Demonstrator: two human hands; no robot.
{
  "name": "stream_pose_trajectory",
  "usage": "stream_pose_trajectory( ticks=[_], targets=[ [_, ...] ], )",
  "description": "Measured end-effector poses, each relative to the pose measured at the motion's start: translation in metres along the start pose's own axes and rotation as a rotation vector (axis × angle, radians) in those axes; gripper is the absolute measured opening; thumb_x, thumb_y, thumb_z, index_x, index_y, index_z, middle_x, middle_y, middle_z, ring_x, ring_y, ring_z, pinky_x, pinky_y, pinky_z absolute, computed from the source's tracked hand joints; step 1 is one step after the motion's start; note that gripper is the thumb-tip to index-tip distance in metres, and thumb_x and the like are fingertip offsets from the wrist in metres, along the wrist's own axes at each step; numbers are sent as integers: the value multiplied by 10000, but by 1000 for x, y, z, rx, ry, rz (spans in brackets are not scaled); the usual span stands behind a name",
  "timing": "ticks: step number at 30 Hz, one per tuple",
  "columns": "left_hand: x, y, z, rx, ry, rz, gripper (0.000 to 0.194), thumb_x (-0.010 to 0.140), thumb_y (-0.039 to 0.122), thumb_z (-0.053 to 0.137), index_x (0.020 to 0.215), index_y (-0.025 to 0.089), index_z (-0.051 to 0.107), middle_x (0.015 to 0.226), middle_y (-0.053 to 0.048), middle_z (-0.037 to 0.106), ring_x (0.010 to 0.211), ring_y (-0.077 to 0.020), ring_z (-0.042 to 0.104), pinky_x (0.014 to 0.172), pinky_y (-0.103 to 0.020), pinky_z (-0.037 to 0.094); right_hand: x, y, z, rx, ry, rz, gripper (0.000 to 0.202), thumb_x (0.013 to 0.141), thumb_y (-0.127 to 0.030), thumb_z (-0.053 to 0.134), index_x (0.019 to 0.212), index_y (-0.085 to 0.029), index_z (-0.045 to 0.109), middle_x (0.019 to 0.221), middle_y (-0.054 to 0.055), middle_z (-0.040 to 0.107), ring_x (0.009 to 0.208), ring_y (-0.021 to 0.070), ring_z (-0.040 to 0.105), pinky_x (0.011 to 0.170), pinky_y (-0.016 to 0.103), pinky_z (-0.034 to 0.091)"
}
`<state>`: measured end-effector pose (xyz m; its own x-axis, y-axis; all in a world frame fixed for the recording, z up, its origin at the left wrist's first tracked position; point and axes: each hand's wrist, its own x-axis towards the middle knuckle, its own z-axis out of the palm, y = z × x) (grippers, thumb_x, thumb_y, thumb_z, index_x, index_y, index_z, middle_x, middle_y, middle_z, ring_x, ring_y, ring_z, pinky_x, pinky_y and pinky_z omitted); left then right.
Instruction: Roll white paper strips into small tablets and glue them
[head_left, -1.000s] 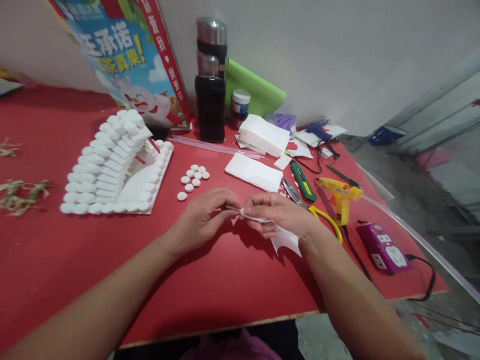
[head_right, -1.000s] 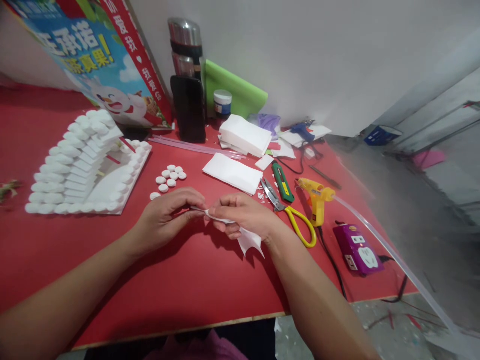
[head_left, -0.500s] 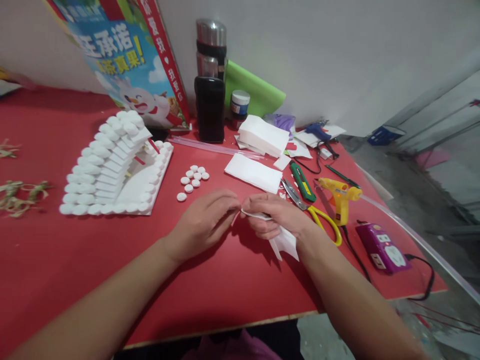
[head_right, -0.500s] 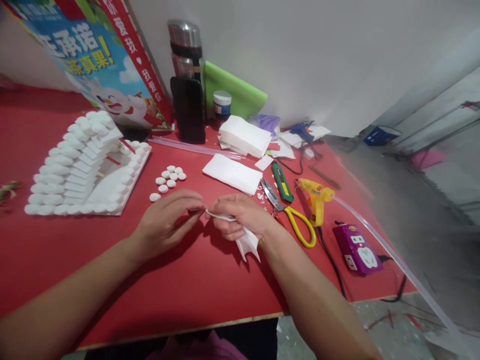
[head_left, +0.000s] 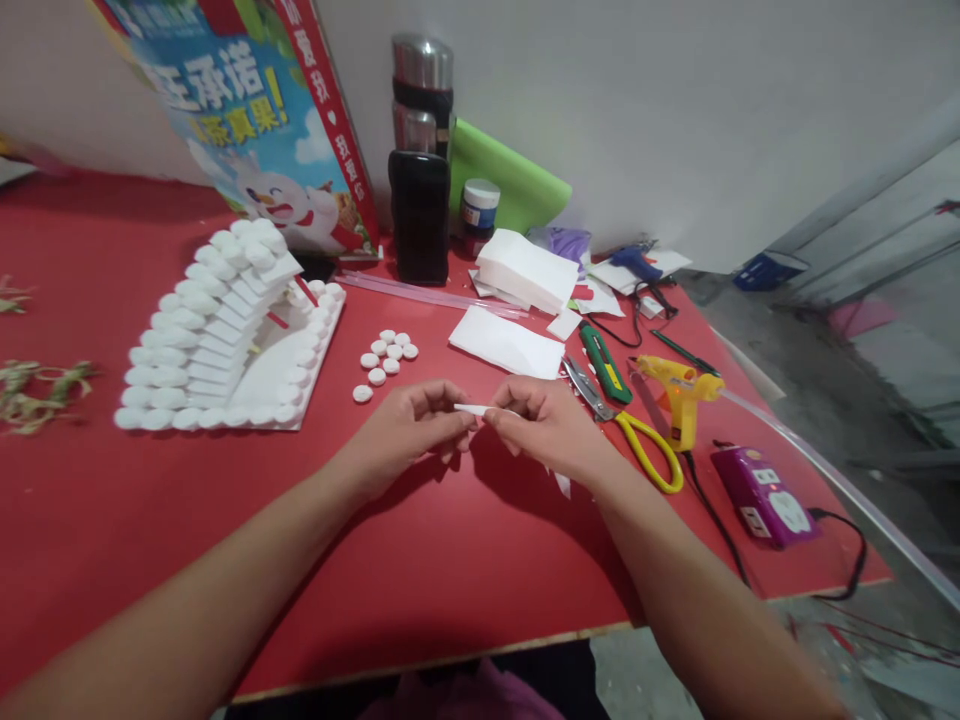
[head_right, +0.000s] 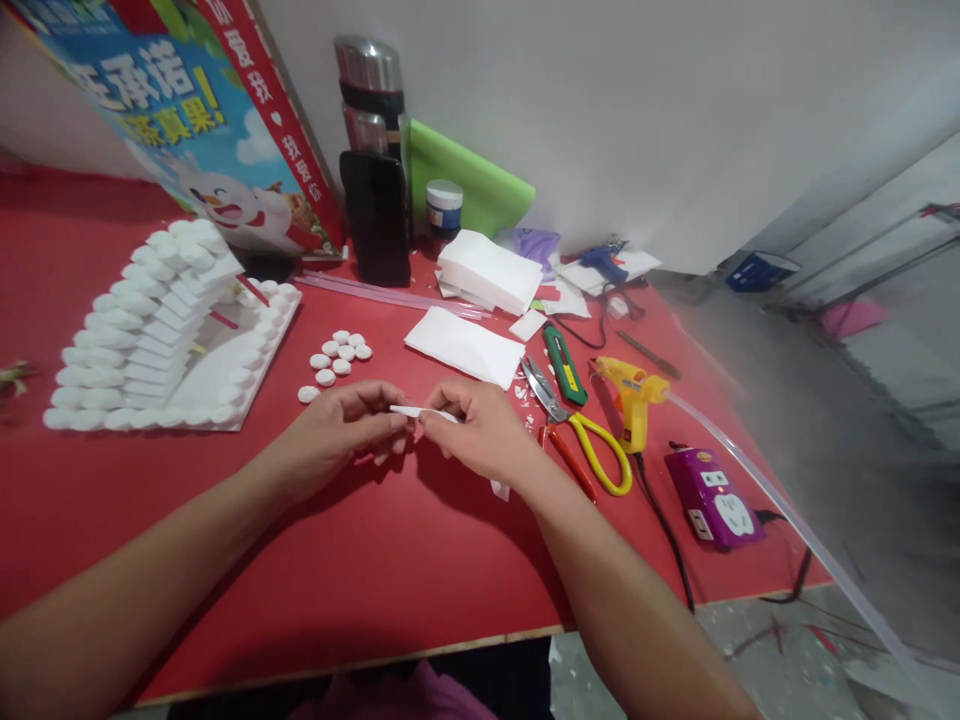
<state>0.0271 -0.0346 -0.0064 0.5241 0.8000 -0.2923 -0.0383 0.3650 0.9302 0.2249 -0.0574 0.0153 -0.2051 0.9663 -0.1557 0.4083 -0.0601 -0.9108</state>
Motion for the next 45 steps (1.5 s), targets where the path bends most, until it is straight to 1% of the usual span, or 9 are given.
stream_pose_trajectory(
  ticks=[8,13,21,28,33,36,39,42,45],
  targets=[
    [1,1,2,93,27,21,283,808,377,786,845,177,589,637,3,643,536,-124,592,499,-225,460,2,4,3,-174,-3,-55,130,851,-248,621,733,-193,617,555,-40,580,512,100,467,523,232,322],
    [-1,0,1,277,54,126,236,840,389,737,870,189,615,671,19,623,545,-107,529,517,-228,417,2,5,3,-116,-53,18,143,868,-301,606,765,-203,623,546,-45,575,482,102,456,483,225,318],
    [-1,-1,-3,622,70,450,136,916,294,632,853,178,666,797,-25,679,721,-153,599,680,-266,467,4,3,2,287,-151,220,97,795,-260,637,732,-199,595,447,-70,528,348,55,306,358,188,213],
    [-4,-1,-10,990,10,880,108,969,188,558,897,189,637,872,-65,697,803,-183,625,739,-299,465,9,3,3,732,-378,380,102,748,-267,621,720,-192,558,423,-78,449,331,35,149,303,159,133],
    [-6,0,-11,1189,-16,964,156,981,172,509,902,202,641,891,-87,704,828,-207,625,760,-326,472,15,12,3,897,-556,443,44,717,-212,575,734,-183,547,418,-87,400,335,38,94,286,152,142],
    [-7,-3,-7,1152,-13,951,152,975,166,505,892,202,627,884,-84,695,819,-200,610,764,-324,471,14,12,4,891,-543,423,67,698,-204,575,725,-204,514,404,-97,389,325,42,91,279,154,141],
    [-6,-6,-2,972,27,835,106,958,178,531,877,201,596,836,-53,661,770,-177,590,728,-304,464,11,8,7,765,-417,372,84,708,-236,586,704,-219,503,397,-94,414,311,45,125,284,167,138],
    [-6,-6,3,680,62,536,45,920,243,594,914,203,574,809,-15,630,685,-150,580,646,-276,459,6,4,12,503,-174,223,112,733,-264,601,682,-221,511,423,-80,464,319,55,237,322,181,167],
    [-6,-4,6,350,24,198,184,931,382,609,915,208,555,728,16,611,566,-125,548,547,-249,433,1,2,14,206,-26,42,116,758,-249,582,672,-221,509,476,-68,484,397,73,346,405,198,239]
  ],
)
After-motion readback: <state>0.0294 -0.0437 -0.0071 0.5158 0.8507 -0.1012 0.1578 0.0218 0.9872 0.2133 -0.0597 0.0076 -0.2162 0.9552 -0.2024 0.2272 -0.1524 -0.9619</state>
